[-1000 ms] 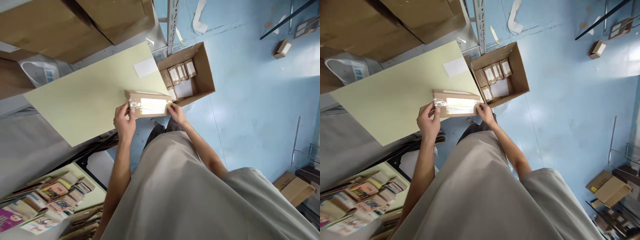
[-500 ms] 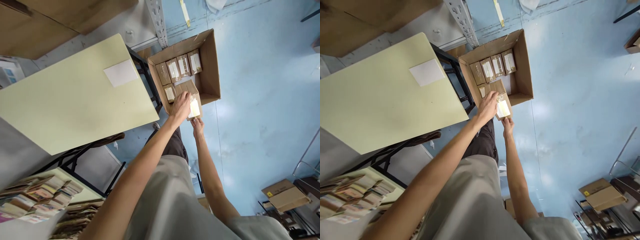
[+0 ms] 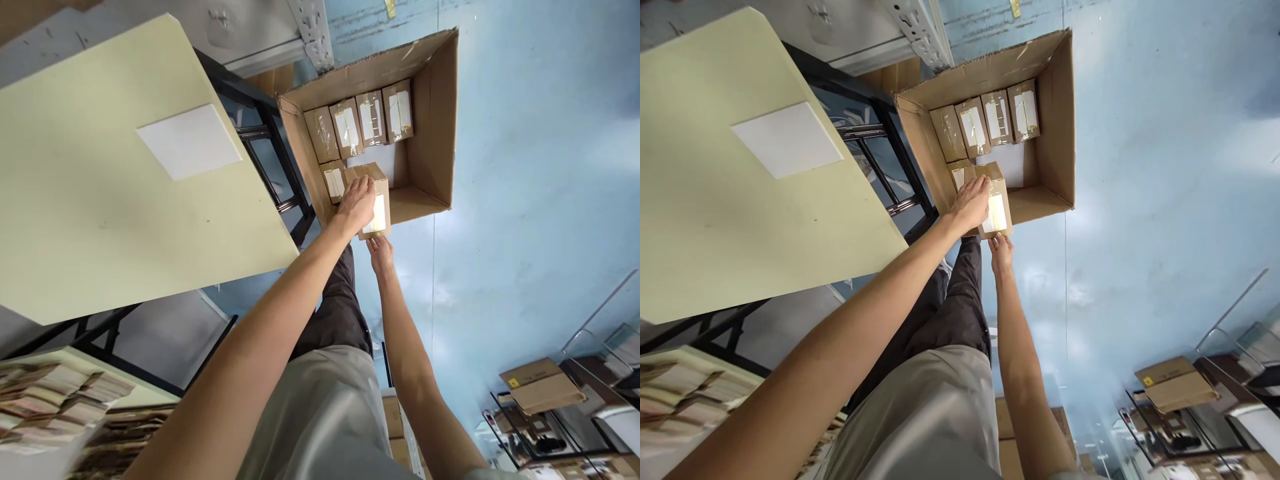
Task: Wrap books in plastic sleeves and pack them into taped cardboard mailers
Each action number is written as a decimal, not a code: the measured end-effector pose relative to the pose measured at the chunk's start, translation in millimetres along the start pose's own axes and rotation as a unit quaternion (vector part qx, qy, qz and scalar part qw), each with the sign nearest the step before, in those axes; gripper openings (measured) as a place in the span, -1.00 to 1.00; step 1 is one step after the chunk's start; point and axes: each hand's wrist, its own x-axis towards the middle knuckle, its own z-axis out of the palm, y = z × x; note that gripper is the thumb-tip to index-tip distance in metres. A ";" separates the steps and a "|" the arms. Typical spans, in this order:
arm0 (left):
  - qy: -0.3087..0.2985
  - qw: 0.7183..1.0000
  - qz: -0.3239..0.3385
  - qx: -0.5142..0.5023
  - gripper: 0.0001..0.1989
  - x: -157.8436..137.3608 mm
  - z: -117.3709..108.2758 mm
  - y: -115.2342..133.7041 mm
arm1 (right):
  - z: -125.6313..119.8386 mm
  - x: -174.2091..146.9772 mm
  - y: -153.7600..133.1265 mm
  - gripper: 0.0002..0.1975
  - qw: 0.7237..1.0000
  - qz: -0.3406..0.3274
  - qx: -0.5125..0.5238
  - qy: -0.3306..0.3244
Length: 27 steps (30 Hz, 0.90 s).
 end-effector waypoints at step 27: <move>0.038 0.991 -0.081 -0.094 -0.53 -246.0 -78.1 44.9 | -2.7 -104.1 -69.7 -0.80 0.939 0.012 -0.289 -0.187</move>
